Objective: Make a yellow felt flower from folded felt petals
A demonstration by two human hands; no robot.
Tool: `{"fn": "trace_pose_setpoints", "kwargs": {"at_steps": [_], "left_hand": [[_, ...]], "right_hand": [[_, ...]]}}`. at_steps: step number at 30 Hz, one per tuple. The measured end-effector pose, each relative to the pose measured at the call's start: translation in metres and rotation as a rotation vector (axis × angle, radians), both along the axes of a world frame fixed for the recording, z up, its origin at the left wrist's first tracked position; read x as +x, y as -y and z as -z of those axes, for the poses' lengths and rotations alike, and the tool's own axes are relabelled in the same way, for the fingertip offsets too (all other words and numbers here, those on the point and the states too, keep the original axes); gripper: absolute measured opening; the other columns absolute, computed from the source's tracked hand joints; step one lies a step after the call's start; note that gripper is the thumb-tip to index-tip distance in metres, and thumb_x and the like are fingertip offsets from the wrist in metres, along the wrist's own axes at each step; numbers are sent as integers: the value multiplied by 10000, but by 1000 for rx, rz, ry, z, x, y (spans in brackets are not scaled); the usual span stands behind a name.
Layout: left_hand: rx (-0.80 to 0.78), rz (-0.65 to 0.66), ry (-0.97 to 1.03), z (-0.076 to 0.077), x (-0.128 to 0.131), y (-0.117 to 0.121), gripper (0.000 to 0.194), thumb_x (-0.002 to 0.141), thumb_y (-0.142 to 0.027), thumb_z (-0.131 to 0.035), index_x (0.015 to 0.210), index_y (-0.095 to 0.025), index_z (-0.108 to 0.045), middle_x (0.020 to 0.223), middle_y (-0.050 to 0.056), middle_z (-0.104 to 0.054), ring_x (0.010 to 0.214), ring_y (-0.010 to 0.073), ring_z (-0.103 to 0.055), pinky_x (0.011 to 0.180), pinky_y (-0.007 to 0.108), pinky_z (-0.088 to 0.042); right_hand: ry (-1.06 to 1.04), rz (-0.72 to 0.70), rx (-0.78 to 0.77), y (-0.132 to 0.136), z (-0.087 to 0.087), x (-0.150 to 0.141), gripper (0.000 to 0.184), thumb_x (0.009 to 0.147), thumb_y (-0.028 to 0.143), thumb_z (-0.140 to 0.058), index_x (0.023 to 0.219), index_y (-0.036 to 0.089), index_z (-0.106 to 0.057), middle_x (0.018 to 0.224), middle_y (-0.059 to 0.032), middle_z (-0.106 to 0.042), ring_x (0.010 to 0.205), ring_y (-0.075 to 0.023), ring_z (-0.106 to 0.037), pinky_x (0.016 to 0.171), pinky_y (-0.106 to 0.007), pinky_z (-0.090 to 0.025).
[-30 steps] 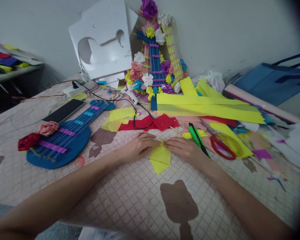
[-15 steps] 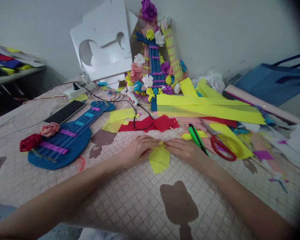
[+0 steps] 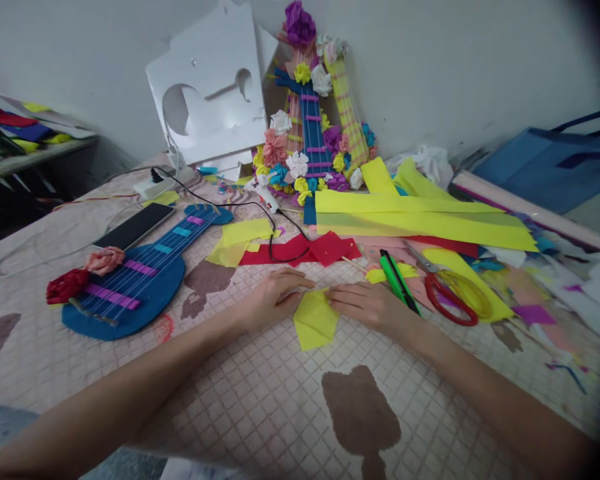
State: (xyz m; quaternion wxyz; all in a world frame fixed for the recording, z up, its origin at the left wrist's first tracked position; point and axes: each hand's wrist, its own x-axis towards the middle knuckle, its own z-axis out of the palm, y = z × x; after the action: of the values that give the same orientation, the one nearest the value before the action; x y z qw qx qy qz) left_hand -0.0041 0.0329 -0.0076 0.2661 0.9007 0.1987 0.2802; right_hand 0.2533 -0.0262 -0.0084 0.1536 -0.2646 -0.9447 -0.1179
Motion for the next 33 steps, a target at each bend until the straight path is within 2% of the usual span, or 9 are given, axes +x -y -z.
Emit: {"fn": "trace_pose_setpoints", "kwargs": {"at_steps": [5, 10, 14, 17, 21, 23, 27, 30, 33], "left_hand": [[19, -2, 5, -2, -1, -1, 280, 871, -116, -443, 1104, -157, -591, 1096, 83, -657, 1072, 179, -574, 932, 364, -473], [16, -18, -23, -12, -6, 3, 263, 891, -147, -437, 1123, -170, -558, 1127, 79, -634, 1069, 177, -569, 926, 355, -461], [71, -54, -142, -20, -7, 28, 130, 847, -246, -556, 952, -171, -568, 976, 61, -637, 925, 196, -589, 818, 358, -452], [158, -10, -295, -22, -3, 53, 195, 786, -309, -646, 886, -168, -556, 903, 42, -619, 843, 200, -569, 739, 344, -414], [322, -23, -415, -16, 7, 70, 127, 829, -271, -594, 844, -156, -543, 879, 46, -592, 812, 197, -536, 720, 345, -397], [435, -36, -421, -13, 9, 70, 72, 872, -208, -520, 824, -155, -533, 850, 40, -580, 791, 192, -520, 738, 359, -392], [593, -33, -411, -11, 5, 64, 183, 910, -100, -402, 783, -154, -522, 795, 29, -559, 740, 170, -488, 783, 372, -374], [612, -51, -408, -13, -1, 59, 218, 917, -81, -375, 775, -151, -525, 798, 31, -561, 754, 166, -487, 817, 381, -362], [559, -65, -392, -15, -7, 54, 220, 927, -83, -365, 800, -147, -533, 830, 34, -579, 780, 164, -496, 834, 380, -352]], "right_hand": [[5, 18, 10, -1, 3, -2, 256, 923, 104, -428, 1073, 138, -633, 1098, -94, -685, 1045, -211, -615, 805, -369, -544], [-37, 58, -30, 5, 2, -4, 266, 917, 101, -423, 1056, 149, -645, 1106, -108, -678, 1037, -209, -620, 811, -373, -545], [-99, 80, -73, 9, -1, -8, 259, 900, 103, -448, 1055, 152, -650, 1096, -116, -681, 1046, -218, -618, 834, -394, -545], [-117, 99, -96, 10, -2, -8, 265, 885, 105, -467, 1073, 166, -644, 1109, -108, -677, 1056, -223, -611, 845, -409, -544], [-96, 105, -114, 10, -3, -6, 277, 877, 94, -471, 1091, 172, -630, 1120, -92, -674, 1047, -216, -613, 851, -403, -543], [-66, 107, -115, 10, -5, -5, 271, 877, 88, -470, 1086, 160, -627, 1126, -95, -671, 1046, -220, -612, 845, -402, -545], [-48, 125, -131, 11, -5, -5, 263, 884, 97, -465, 1087, 156, -622, 1132, -103, -664, 1060, -226, -600, 854, -414, -535], [-82, 145, -131, 13, -1, -6, 257, 891, 105, -459, 1084, 164, -617, 1125, -101, -662, 1060, -228, -593, 864, -421, -524], [-153, 173, -155, 17, 2, -9, 240, 888, 130, -485, 1093, 165, -605, 1117, -100, -658, 1056, -223, -581, 889, -418, -507]]}}
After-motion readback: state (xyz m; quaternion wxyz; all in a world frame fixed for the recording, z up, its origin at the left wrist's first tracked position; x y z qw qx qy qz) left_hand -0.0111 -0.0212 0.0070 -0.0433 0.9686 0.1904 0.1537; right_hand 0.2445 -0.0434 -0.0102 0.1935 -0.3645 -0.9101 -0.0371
